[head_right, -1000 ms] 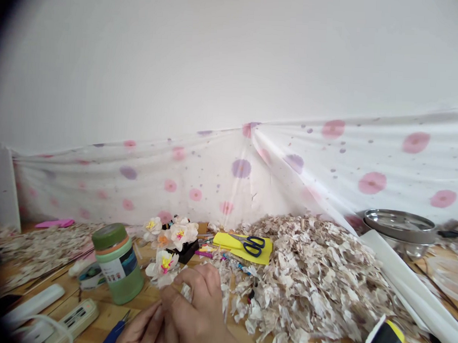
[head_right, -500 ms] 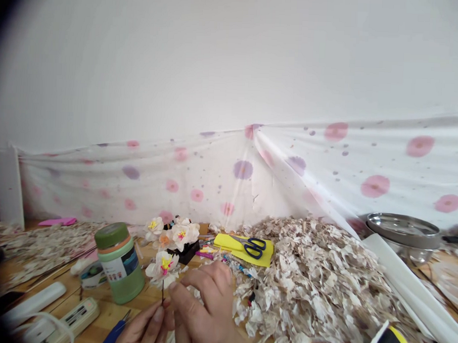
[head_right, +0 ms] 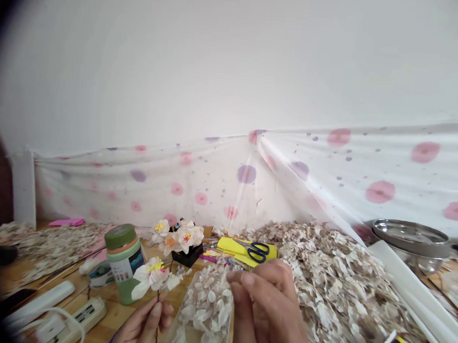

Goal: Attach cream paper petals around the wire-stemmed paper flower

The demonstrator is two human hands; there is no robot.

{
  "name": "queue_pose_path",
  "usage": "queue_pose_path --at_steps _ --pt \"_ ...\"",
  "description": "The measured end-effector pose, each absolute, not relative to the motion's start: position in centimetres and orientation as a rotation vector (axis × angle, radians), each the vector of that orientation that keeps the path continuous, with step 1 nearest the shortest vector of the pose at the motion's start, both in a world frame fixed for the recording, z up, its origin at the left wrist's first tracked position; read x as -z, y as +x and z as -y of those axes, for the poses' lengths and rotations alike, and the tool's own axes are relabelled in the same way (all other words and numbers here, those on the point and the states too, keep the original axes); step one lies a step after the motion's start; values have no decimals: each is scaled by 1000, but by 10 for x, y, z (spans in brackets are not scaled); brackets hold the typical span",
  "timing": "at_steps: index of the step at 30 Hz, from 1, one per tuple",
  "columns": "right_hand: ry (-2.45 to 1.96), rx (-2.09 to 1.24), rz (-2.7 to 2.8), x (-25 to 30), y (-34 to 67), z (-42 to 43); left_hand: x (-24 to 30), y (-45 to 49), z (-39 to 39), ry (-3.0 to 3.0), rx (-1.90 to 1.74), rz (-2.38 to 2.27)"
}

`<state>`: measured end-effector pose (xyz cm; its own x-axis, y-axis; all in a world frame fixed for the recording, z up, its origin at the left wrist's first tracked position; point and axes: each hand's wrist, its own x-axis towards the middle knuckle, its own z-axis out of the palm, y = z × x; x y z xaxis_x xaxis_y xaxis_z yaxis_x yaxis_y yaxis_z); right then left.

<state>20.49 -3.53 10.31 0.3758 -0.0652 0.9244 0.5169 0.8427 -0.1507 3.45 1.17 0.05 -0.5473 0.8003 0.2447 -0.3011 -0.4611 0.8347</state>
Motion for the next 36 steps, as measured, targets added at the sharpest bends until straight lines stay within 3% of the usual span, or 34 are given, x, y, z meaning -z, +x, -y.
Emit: queue_pose_path --at_steps 13,31,36 --pt "-764 -420 1461 -45 136 -18 -1 33 -9 1103 -1896 -961" --pt "-742 342 1689 -50 148 -10 3 48 2 799 -1641 -819" --pt "-743 397 1760 -47 145 -13 -5 47 3 760 -1635 -790"
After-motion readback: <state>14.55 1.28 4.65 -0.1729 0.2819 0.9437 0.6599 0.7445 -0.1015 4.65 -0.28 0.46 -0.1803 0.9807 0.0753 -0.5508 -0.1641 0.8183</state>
